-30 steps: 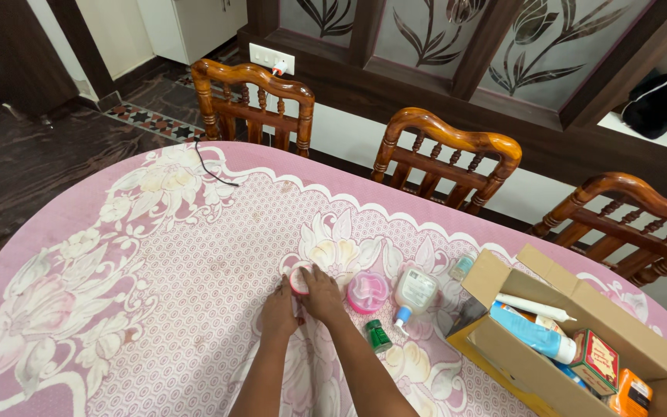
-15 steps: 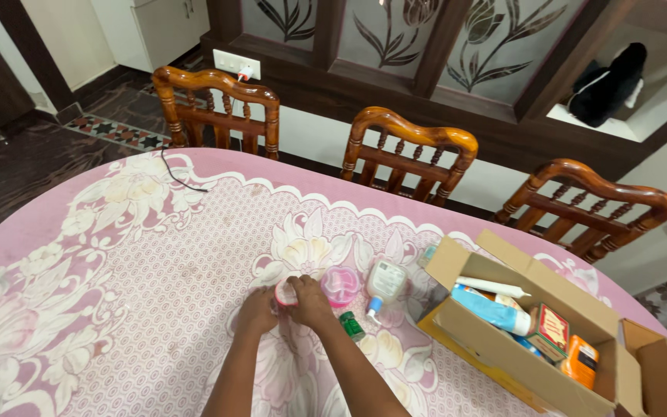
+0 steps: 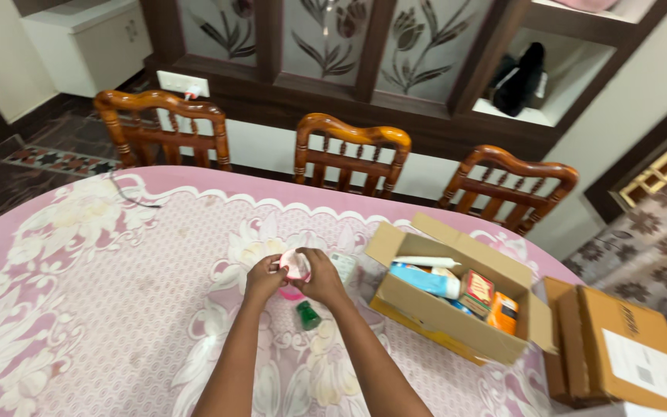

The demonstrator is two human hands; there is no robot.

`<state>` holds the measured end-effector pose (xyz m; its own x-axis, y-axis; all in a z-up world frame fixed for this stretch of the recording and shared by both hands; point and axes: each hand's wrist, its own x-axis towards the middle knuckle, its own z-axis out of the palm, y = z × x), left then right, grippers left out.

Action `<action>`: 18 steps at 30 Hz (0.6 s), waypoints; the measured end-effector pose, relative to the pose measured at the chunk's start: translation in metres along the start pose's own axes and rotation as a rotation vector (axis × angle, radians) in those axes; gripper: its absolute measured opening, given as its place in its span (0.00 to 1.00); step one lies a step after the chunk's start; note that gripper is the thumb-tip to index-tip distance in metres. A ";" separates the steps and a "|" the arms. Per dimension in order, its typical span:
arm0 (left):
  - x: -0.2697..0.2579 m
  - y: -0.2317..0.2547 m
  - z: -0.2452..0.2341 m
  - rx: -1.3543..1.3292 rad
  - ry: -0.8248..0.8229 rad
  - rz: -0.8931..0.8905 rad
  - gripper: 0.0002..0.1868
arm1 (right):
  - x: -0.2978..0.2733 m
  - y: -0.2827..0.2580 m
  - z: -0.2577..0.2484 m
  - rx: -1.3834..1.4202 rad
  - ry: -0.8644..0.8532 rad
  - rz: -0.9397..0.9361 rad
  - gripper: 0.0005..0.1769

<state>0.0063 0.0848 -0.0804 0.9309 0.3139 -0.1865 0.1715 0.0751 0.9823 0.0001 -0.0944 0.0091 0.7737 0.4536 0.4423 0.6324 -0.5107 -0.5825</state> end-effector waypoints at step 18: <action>-0.053 0.073 0.233 0.250 -0.265 0.328 0.25 | -0.074 0.178 -0.186 0.723 0.306 0.550 0.28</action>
<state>0.0447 -0.1464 0.0047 0.9933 0.0285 0.1120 -0.1027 -0.2274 0.9684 0.0621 -0.3544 -0.0006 0.9965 0.0218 0.0802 0.0797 0.0258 -0.9965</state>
